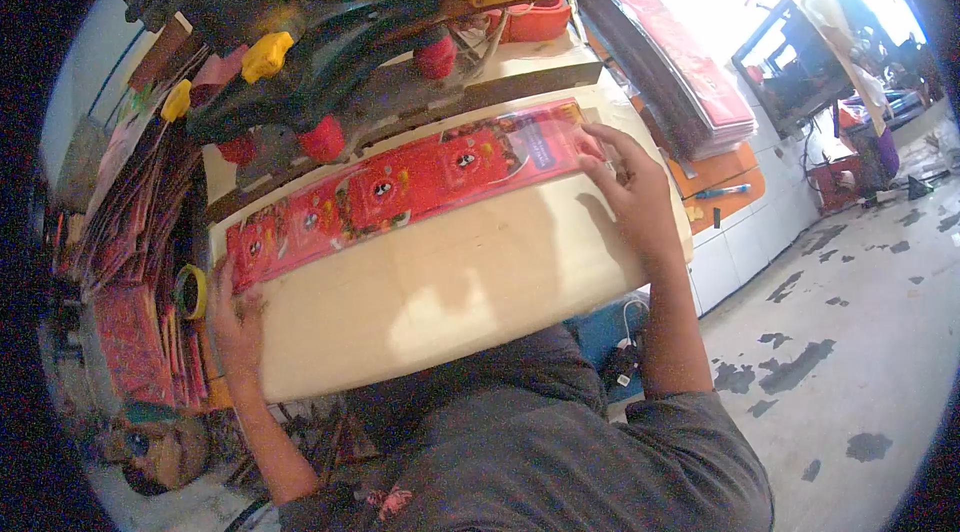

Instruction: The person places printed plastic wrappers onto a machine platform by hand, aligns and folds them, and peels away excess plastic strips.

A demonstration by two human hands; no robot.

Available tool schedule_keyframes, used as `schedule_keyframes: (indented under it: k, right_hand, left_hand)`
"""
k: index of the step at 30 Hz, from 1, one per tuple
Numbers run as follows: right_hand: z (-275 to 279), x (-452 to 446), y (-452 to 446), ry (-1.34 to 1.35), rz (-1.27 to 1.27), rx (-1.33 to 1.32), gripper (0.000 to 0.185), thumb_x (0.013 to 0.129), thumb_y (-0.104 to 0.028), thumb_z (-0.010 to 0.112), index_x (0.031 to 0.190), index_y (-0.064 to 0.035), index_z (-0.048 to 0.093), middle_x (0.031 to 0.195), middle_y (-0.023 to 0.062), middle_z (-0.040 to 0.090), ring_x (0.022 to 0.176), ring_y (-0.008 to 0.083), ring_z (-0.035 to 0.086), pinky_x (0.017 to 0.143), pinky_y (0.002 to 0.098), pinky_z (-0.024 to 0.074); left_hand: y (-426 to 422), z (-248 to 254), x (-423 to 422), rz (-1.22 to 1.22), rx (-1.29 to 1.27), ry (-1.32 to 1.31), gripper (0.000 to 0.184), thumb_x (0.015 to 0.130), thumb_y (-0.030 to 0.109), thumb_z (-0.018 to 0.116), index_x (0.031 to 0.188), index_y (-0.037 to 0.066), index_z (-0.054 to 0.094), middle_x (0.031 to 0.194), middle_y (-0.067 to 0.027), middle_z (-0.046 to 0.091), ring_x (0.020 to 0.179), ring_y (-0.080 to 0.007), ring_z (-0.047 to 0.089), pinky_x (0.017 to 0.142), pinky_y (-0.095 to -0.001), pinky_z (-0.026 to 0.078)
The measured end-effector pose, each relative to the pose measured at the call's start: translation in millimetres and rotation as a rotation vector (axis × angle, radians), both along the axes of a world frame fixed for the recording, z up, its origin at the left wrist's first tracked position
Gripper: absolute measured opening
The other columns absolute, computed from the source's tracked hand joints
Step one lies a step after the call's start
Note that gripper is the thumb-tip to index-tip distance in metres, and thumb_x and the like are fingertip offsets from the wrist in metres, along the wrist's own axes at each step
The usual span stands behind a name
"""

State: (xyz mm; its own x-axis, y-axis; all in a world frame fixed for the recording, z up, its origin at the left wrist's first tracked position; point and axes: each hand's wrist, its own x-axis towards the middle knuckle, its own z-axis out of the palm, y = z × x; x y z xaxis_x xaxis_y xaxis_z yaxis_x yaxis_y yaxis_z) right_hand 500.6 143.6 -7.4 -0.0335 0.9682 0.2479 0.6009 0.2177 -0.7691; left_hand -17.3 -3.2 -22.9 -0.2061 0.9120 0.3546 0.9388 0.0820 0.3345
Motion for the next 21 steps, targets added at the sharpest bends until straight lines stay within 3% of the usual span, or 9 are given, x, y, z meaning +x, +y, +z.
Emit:
schedule_keyframes:
  k: [4,6,7,8,11,13,19,21]
  right_hand:
    - [9.1,9.5,5.9,0.220,-0.032,-0.361,0.041,0.099,-0.026,0.070,0.135,-0.0068,0.066,0.120,0.0129,0.070,0.105,0.0149,0.066,0.088,0.0282,0.0514]
    - [7.5,10.2,12.3,0.540,0.111,-0.183,0.041,0.099,-0.024,0.069,0.134,-0.0015,0.065,0.121,0.0120,0.070,0.107,0.0156,0.067,0.091,0.0283,0.0522]
    - [10.8,10.9,11.0,0.593,0.101,-0.208,0.040,0.100,-0.022,0.067,0.134,-0.0001,0.065,0.116,0.0036,0.073,0.089,0.0043,0.061,0.072,0.0173,0.0444]
    - [15.4,9.6,8.8,0.594,0.108,-0.209,0.040,0.100,-0.022,0.067,0.134,-0.0001,0.065,0.116,0.0036,0.073,0.089,0.0043,0.061,0.072,0.0173,0.0444]
    - [13.8,9.8,8.6,0.572,0.062,-0.280,0.038,0.100,-0.021,0.067,0.132,0.0006,0.067,0.125,0.0081,0.071,0.108,0.0081,0.064,0.080,0.0173,0.0470]
    - [-1.2,13.5,13.6,0.495,0.056,-0.146,0.037,0.100,-0.020,0.068,0.130,0.0012,0.068,0.128,0.0108,0.071,0.114,0.0116,0.065,0.087,0.0200,0.0492]
    - [2.6,11.4,10.1,0.523,0.067,-0.165,0.036,0.100,-0.019,0.068,0.129,0.0030,0.068,0.131,0.0136,0.069,0.116,0.0149,0.065,0.101,0.0277,0.0492]
    - [-3.7,16.4,12.2,0.543,0.058,-0.141,0.035,0.100,-0.018,0.067,0.128,0.0032,0.068,0.130,0.0139,0.070,0.115,0.0151,0.065,0.100,0.0276,0.0494]
  left_hand:
    - [1.5,4.6,-3.3,-0.081,-0.010,-0.060,0.062,0.099,0.044,0.065,0.146,0.005,0.054,0.151,-0.0224,0.051,0.143,-0.0399,0.046,0.119,-0.0469,0.033]
    - [1.0,2.5,-7.5,-0.085,0.010,-0.200,0.062,0.099,0.044,0.065,0.145,0.003,0.055,0.151,-0.0213,0.052,0.143,-0.0374,0.046,0.120,-0.0456,0.033]
    - [0.4,0.7,-10.2,-0.090,0.032,-0.340,0.062,0.100,0.044,0.065,0.144,0.002,0.057,0.152,-0.0202,0.052,0.143,-0.0350,0.047,0.121,-0.0443,0.032]
    - [-1.5,-0.2,-12.9,-0.083,0.034,-0.339,0.062,0.100,0.044,0.065,0.144,0.002,0.057,0.152,-0.0202,0.052,0.143,-0.0350,0.047,0.121,-0.0443,0.032]
    - [-7.2,-2.8,-18.8,-0.071,0.051,-0.542,0.062,0.100,0.044,0.066,0.142,-0.001,0.058,0.152,-0.0187,0.052,0.145,-0.0312,0.045,0.122,-0.0431,0.030]
    - [-7.8,-2.5,-20.7,-0.129,0.098,-0.569,0.061,0.101,0.043,0.066,0.140,-0.003,0.059,0.154,-0.0195,0.051,0.147,-0.0304,0.043,0.122,-0.0438,0.029]
    - [-8.1,-5.2,-28.2,-0.206,0.176,-0.580,0.048,0.103,0.034,0.064,0.133,-0.003,0.063,0.156,-0.0206,0.049,0.146,-0.0304,0.044,0.122,-0.0435,0.030]
    - [-10.0,-6.0,-28.4,-0.196,0.200,-0.624,0.044,0.104,0.031,0.063,0.131,-0.003,0.064,0.154,-0.0210,0.051,0.145,-0.0298,0.046,0.121,-0.0431,0.031]
